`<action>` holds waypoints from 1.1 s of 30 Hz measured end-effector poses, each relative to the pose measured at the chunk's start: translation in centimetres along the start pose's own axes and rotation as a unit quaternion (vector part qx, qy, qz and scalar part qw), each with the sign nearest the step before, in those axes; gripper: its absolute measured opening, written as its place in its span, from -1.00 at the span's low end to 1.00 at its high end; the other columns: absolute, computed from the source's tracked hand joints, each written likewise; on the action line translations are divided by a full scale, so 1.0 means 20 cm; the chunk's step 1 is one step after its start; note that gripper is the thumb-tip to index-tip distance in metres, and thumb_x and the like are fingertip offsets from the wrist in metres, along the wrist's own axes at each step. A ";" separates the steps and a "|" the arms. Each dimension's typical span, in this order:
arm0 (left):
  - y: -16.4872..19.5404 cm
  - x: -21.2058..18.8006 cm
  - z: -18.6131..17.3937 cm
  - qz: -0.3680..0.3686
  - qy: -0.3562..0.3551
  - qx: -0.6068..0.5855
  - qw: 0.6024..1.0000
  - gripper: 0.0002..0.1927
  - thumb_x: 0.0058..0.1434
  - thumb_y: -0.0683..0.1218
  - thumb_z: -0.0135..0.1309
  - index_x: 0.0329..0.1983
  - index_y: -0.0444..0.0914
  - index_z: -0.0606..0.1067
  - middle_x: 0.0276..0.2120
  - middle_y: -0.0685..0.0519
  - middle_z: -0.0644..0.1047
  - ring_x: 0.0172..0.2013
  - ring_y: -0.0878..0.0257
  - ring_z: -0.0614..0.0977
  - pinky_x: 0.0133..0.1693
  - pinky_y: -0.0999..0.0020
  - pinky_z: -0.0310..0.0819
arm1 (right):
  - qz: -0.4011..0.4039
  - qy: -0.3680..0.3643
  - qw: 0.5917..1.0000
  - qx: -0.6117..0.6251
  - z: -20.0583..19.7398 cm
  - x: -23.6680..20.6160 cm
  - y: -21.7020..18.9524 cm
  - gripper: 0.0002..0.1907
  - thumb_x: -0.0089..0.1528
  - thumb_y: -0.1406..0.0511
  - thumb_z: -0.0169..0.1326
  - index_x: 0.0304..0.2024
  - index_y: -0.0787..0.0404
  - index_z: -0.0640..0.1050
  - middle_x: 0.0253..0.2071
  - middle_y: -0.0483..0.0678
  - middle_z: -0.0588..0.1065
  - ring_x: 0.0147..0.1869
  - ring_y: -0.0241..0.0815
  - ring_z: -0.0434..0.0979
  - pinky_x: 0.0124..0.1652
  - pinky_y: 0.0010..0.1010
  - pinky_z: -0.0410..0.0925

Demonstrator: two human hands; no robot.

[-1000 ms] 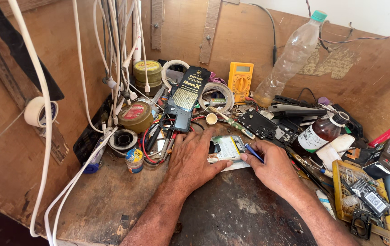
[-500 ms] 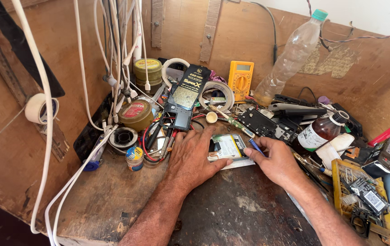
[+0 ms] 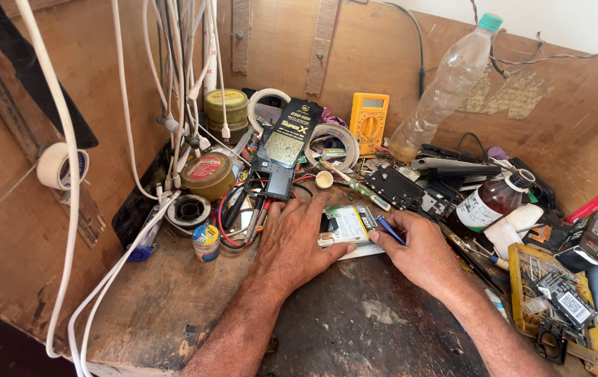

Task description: The person uses a small screwdriver to remove screws from a disassembled smartphone on a cluttered workbench, then removes the camera module, inspects it, and places it back into the phone chassis.

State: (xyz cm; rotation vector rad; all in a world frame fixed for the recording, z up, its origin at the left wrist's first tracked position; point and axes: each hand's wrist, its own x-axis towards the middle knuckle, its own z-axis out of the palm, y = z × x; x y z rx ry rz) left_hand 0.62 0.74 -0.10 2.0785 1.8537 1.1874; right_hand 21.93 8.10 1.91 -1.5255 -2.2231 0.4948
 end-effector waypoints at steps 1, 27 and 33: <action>0.00 0.00 0.00 0.005 0.002 -0.001 1.000 -0.07 -0.11 0.25 0.43 0.26 -0.26 0.38 -0.08 -0.16 0.57 0.02 -0.05 0.53 0.06 0.04 0.26 | -0.003 0.003 1.000 0.000 0.00 0.00 -0.01 -0.64 0.18 0.14 0.24 -0.09 0.24 0.64 -0.31 0.05 0.67 -0.27 -0.16 0.66 -0.18 -0.24 0.47; 0.00 0.00 0.00 0.015 0.009 0.002 1.000 -0.07 -0.11 0.25 0.42 0.26 -0.26 0.39 -0.11 -0.16 0.57 -0.01 -0.05 0.54 0.03 0.03 0.26 | 0.004 0.020 1.000 -0.018 0.03 -0.01 0.04 -0.67 0.22 0.14 0.21 -0.14 0.28 0.63 -0.24 0.10 0.63 -0.22 -0.09 0.64 -0.14 -0.18 0.46; 0.00 0.00 0.01 0.017 0.021 -0.001 1.000 -0.07 -0.11 0.25 0.43 0.24 -0.28 0.39 -0.10 -0.18 0.57 -0.01 -0.06 0.54 0.03 0.03 0.26 | 0.015 0.030 0.999 -0.026 0.01 -0.01 0.04 -0.64 0.21 0.13 0.22 -0.13 0.28 0.62 -0.29 0.11 0.65 -0.27 -0.07 0.67 -0.18 -0.20 0.48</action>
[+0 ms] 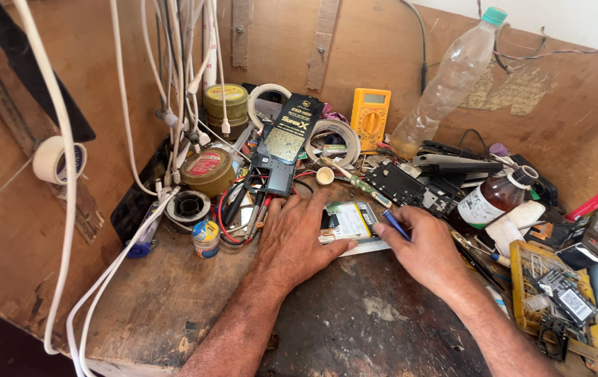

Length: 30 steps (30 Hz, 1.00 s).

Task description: The person uses a small screwdriver to remove screws from a disassembled smartphone on a cluttered workbench, then removes the camera module, inspects it, and places it back into the phone chassis.

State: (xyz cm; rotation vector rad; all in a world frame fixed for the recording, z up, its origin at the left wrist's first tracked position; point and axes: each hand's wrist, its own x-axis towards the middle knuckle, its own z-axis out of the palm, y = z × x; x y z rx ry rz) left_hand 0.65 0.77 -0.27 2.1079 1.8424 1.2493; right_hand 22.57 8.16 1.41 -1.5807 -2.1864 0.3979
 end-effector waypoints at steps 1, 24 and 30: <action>0.00 0.00 0.00 -0.001 -0.002 -0.002 1.000 -0.07 -0.11 0.25 0.42 0.25 -0.27 0.39 -0.10 -0.17 0.57 -0.01 -0.06 0.54 0.03 0.03 0.26 | -0.010 0.003 1.000 -0.001 0.00 0.00 -0.01 -0.64 0.20 0.12 0.23 -0.12 0.27 0.62 -0.29 0.11 0.64 -0.26 -0.08 0.66 -0.18 -0.20 0.47; 0.01 0.00 -0.02 -0.008 -0.024 -0.005 1.000 -0.09 -0.09 0.23 0.42 0.26 -0.24 0.38 -0.14 -0.14 0.58 -0.02 -0.03 0.53 0.03 0.04 0.26 | -0.168 0.137 0.928 0.302 -0.14 -0.13 -0.13 -0.77 0.33 0.54 -0.03 0.02 0.42 0.30 -0.17 0.13 0.58 -0.02 -0.18 0.69 -0.06 -0.34 0.54; 0.01 0.01 -0.02 -0.013 -0.031 -0.001 0.999 -0.08 -0.09 0.23 0.42 0.27 -0.26 0.37 -0.14 -0.15 0.57 -0.01 -0.03 0.52 0.03 0.04 0.25 | -0.212 0.138 0.928 0.275 -0.11 -0.14 -0.10 -0.75 0.37 0.55 -0.10 0.10 0.41 0.27 -0.15 0.17 0.54 -0.02 -0.15 0.67 -0.04 -0.34 0.61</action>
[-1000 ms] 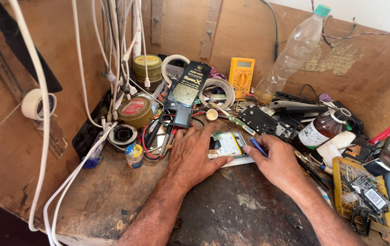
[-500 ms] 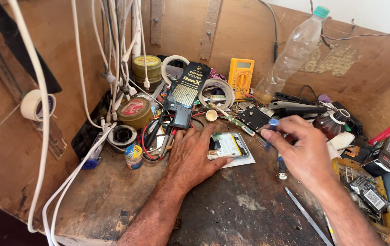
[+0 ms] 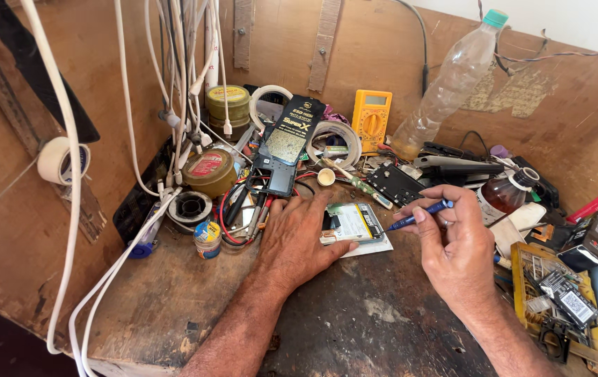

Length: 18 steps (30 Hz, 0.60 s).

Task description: The person uses a small screwdriver to remove screws from a disassembled smartphone on a cluttered workbench, then removes the camera module, inspects it, and places it back into the phone chassis.

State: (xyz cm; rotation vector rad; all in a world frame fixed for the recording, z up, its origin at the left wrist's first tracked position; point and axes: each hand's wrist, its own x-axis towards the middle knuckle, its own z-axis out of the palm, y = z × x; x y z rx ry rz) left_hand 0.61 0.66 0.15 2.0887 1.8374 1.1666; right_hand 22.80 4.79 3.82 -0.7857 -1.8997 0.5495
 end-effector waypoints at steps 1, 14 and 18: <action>0.00 0.00 0.00 -0.001 0.001 -0.002 1.000 -0.08 -0.09 0.23 0.42 0.27 -0.26 0.37 -0.13 -0.15 0.57 -0.01 -0.03 0.52 0.03 0.05 0.26 | -0.001 -0.003 1.000 -0.007 0.00 0.00 0.00 -0.75 0.37 0.55 -0.09 0.09 0.40 0.27 -0.16 0.16 0.55 -0.03 -0.15 0.67 -0.05 -0.35 0.61; 0.00 0.00 0.00 0.006 0.006 -0.004 1.000 -0.11 -0.10 0.23 0.42 0.25 -0.24 0.40 -0.11 -0.14 0.57 0.00 -0.03 0.53 0.04 0.04 0.26 | -0.008 0.002 0.999 -0.052 0.01 -0.01 0.03 -0.76 0.36 0.53 -0.06 0.06 0.40 0.27 -0.19 0.14 0.58 -0.05 -0.17 0.70 -0.08 -0.39 0.61; 0.00 0.00 0.00 0.007 0.015 -0.004 1.000 -0.10 -0.11 0.23 0.43 0.24 -0.25 0.39 -0.12 -0.14 0.57 -0.01 -0.04 0.52 0.04 0.04 0.25 | -0.009 0.003 0.999 -0.042 0.01 -0.01 0.03 -0.76 0.36 0.53 -0.05 0.06 0.40 0.27 -0.19 0.14 0.57 -0.05 -0.17 0.69 -0.07 -0.38 0.61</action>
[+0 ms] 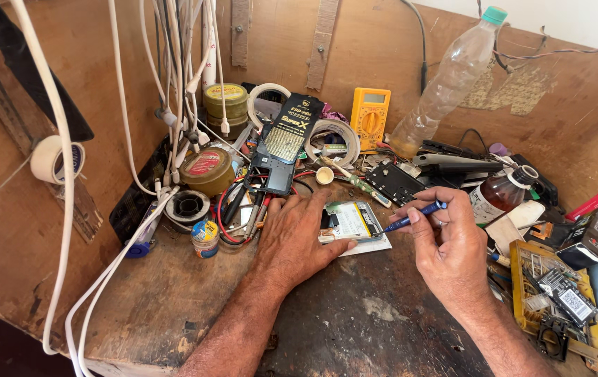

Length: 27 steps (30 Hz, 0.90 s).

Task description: The person uses a small screwdriver to remove screws from a disassembled smartphone on a cluttered workbench, then removes the camera module, inspects it, and places it back into the phone chassis.

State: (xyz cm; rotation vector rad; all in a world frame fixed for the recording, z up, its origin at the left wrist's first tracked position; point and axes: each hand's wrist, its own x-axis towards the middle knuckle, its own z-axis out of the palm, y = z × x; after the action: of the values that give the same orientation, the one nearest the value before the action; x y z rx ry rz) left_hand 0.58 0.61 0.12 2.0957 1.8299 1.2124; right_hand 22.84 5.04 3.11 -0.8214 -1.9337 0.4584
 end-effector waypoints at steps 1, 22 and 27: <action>0.00 0.00 0.00 -0.001 -0.002 0.000 1.000 -0.10 -0.10 0.23 0.42 0.24 -0.25 0.39 -0.12 -0.14 0.57 -0.01 -0.03 0.53 0.04 0.04 0.25 | 0.005 -0.002 1.000 -0.002 0.00 0.00 0.00 -0.76 0.36 0.53 -0.05 0.06 0.40 0.27 -0.19 0.14 0.58 -0.05 -0.17 0.70 -0.07 -0.39 0.61; 0.01 0.00 0.00 0.012 0.015 -0.004 1.000 -0.10 -0.12 0.21 0.44 0.25 -0.24 0.40 -0.10 -0.15 0.59 -0.01 -0.04 0.53 0.02 0.03 0.26 | 0.175 -0.127 0.972 -0.097 -0.03 0.19 -0.14 -0.78 0.27 0.36 0.17 -0.14 0.25 0.39 -0.40 0.08 0.55 -0.49 -0.22 0.59 -0.59 -0.39 0.46; 0.01 0.00 0.00 -0.023 -0.012 0.012 1.000 -0.14 -0.12 0.20 0.44 0.23 -0.19 0.42 -0.11 -0.14 0.57 -0.01 -0.05 0.52 0.01 0.04 0.27 | 0.090 -0.140 0.985 -0.041 -0.01 0.21 -0.13 -0.73 0.19 0.44 0.11 -0.12 0.27 0.32 -0.36 -0.08 0.58 -0.48 -0.31 0.63 -0.56 -0.46 0.51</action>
State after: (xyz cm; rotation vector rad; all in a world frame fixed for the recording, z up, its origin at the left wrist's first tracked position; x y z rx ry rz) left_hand 0.66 0.46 0.23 2.0586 1.8822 1.1539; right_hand 20.82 6.13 7.39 -1.0351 -2.1559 0.6333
